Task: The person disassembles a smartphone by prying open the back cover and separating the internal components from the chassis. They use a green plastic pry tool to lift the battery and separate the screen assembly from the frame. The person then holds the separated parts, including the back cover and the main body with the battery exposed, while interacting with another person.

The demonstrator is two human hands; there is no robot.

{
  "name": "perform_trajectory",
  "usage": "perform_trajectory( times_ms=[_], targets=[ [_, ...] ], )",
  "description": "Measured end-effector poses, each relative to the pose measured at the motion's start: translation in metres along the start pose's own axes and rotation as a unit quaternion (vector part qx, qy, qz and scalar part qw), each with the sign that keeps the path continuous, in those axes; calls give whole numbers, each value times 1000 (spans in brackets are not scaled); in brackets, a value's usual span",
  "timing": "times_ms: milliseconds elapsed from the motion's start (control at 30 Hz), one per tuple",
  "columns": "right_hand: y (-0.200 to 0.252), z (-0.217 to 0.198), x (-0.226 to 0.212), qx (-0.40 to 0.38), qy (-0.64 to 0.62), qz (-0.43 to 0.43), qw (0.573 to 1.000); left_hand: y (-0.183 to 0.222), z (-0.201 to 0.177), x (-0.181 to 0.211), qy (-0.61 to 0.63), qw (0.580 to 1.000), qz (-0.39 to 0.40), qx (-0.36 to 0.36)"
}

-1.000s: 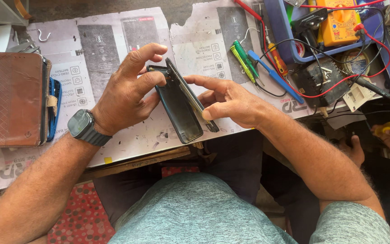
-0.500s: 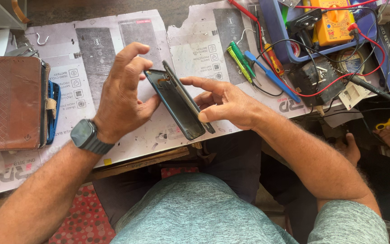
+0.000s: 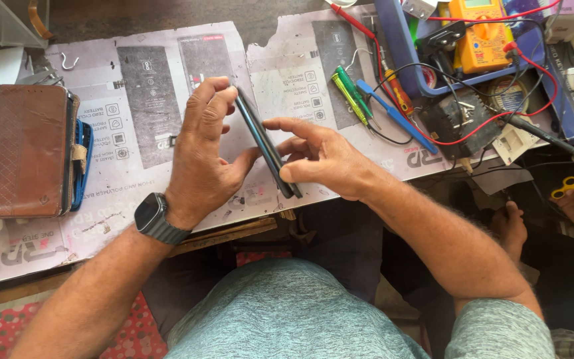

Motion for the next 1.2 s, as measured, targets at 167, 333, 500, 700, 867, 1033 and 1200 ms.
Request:
perform_trajectory(
  times_ms=[167,333,500,700,867,1033,1200],
  targets=[
    [3,-3,-12,-29,-191,-77,978,-1,1,-2,162,979,-94,76],
    [13,11,-23,-82,-385,-113,912,-12,29,-5,566,788,-241,29],
    [15,33,-14,-92,-434,-84,892,-3,47,20,761,588,-266,-54],
    [23,13,-7,88,-137,-58,985,17,55,4,751,575,-325,6],
    [41,21,-44,266,305,-119,907,28,54,-12,730,580,-336,132],
    [37,56,-60,239,480,-234,811,31,48,-15,739,569,-314,179],
    [31,54,-54,216,452,-233,834,35,42,-16,765,546,-286,188]
  ],
)
Point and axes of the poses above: each hand's wrist, its own y-axis away from the middle knuckle, its own z-axis out of the palm, x = y × z, the point moved 7 cm from there along -y, towards the middle knuckle, and after that the axes turned 5 degrees about x, right-handed, at the moved point
